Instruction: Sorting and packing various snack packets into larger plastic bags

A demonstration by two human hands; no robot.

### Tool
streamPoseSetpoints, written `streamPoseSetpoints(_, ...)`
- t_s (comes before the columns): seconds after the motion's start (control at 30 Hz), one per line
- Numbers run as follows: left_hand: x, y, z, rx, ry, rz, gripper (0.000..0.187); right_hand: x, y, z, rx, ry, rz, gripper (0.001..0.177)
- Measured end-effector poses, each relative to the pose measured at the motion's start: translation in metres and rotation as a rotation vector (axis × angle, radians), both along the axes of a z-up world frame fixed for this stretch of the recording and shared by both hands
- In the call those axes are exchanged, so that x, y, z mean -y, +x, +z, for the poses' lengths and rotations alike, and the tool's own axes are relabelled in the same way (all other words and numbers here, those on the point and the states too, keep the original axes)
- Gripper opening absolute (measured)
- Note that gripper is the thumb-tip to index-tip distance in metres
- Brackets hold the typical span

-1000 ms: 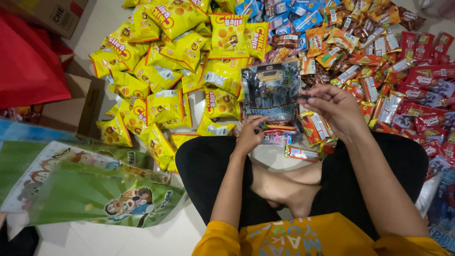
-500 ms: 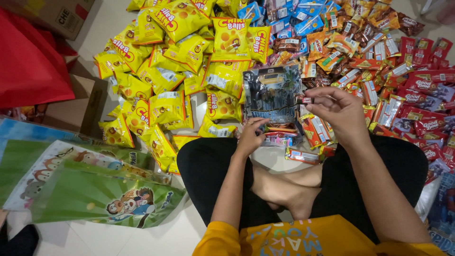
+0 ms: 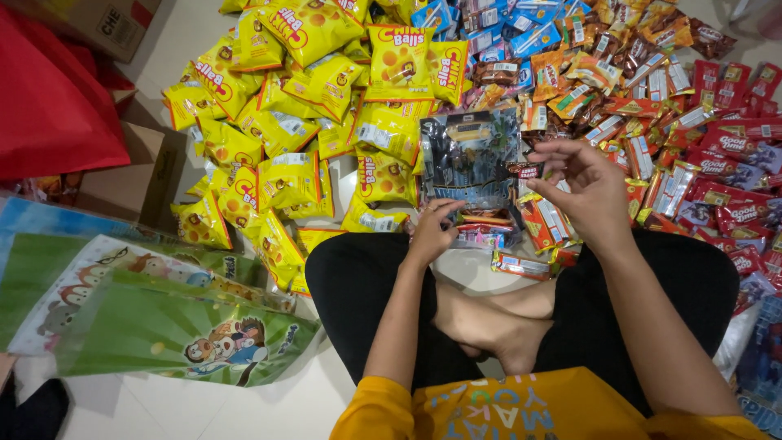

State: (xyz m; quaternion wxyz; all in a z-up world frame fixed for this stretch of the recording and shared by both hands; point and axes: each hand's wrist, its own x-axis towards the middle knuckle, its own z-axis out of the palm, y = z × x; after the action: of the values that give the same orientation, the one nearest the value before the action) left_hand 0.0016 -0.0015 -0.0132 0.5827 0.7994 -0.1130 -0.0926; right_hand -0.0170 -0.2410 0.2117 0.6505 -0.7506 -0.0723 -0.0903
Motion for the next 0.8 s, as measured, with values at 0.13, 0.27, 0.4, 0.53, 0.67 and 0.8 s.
streamPoseSetpoints(0.13,-0.001,0.001,-0.012,0.015,-0.009,-0.004,0.064,0.004,0.004,-0.054,-0.076,-0.006,0.029,0.052)
streamPoseSetpoints(0.27,0.001,0.003,-0.016,0.029,0.005,0.007,0.064,0.0,-0.008,-0.123,-0.178,-0.193,0.07,0.051)
streamPoseSetpoints(0.4,0.001,0.003,-0.014,0.009,-0.002,0.005,0.065,-0.016,-0.013,-0.163,-0.212,-0.416,0.122,0.05)
streamPoseSetpoints(0.53,0.0,-0.001,-0.006,-0.002,-0.006,0.008,0.066,-0.017,-0.011,-0.133,-0.198,-0.429,0.191,0.046)
streamPoseSetpoints(0.67,0.001,-0.003,-0.004,-0.009,-0.003,0.011,0.066,0.017,0.0,-0.152,-0.171,-0.432,0.106,0.042)
streamPoseSetpoints(0.8,0.002,-0.003,-0.001,-0.003,0.027,0.002,0.066,0.043,0.009,-0.17,-0.077,-0.549,0.093,0.022)
